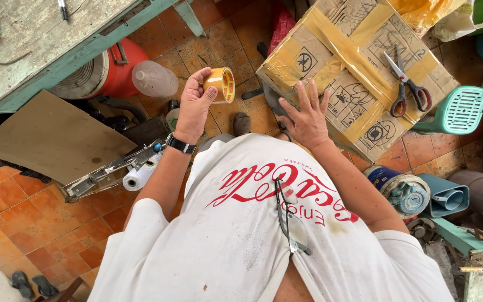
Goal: A person is sealing a cardboard box using a roll of yellow packing tape and scissors.
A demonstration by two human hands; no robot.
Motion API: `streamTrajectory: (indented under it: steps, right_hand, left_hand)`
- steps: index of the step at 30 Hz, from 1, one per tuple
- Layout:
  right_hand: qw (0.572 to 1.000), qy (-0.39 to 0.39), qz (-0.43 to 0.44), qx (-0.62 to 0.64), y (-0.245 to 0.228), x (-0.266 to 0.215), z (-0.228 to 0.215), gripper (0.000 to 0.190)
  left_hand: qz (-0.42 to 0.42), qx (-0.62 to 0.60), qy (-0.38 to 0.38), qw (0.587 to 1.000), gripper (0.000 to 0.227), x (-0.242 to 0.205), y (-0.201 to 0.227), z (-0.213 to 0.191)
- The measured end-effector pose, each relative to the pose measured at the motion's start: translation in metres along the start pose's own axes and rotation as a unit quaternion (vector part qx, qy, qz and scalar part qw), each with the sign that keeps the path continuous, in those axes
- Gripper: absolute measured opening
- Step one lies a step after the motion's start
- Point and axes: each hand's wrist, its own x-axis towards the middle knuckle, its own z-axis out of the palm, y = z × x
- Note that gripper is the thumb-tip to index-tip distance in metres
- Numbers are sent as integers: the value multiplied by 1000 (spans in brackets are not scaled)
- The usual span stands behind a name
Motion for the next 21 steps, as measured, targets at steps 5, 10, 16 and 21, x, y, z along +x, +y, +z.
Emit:
streamTrajectory:
  steps: [5,10,16,21]
  right_hand:
    - [997,53,55,-34,22,7,32,37]
    - [994,83,40,-54,31,47,32,52]
    - [974,-177,121,-78,11,66,11,80]
    - [906,-322,234,-144,-6,84,-4,111]
  left_hand:
    - [-3,-5,6,1000,50,-3,-10,-6]
    - [-4,-13,8,1000,49,-4,-10,-3]
    - [-63,24,31,997,43,-11,4,1]
    - [-48,15,46,998,43,-21,2,-7]
